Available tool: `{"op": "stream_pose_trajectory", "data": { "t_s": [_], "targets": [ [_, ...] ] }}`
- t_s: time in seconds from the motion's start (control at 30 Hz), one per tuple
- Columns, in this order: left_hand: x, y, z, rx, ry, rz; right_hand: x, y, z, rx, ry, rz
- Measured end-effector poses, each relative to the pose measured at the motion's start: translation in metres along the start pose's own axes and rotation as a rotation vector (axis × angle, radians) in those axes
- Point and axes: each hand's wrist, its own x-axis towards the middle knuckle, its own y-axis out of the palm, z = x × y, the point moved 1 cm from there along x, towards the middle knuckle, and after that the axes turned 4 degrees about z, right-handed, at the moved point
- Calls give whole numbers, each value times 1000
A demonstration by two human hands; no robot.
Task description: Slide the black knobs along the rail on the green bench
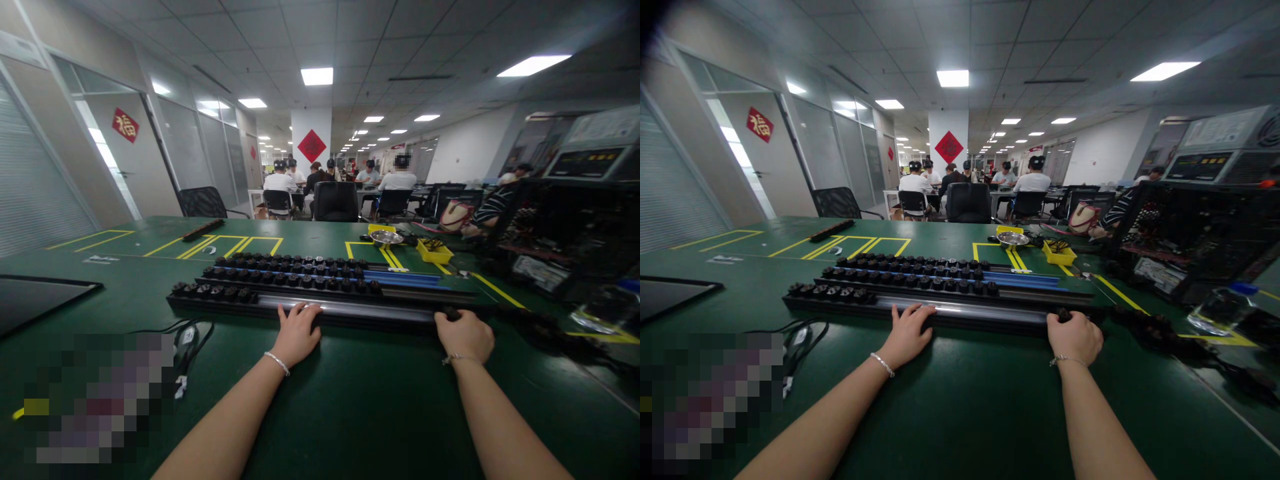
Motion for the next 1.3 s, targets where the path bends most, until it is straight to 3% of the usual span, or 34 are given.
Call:
{"op": "stream_pose_trajectory", "data": {
  "t_s": [0.7, 0.97, 1.3],
  "targets": [
    [0, 0, 0, -9, 2, -7, 6, 7, -11, 38, 50, -52],
    [0, 1, 1, -12, 10, -24, 5, 10, -14, 151, 113, -143],
    [0, 0, 0, -16, 4, -10, 6, 8, -16, 140, 105, -106]
  ]
}}
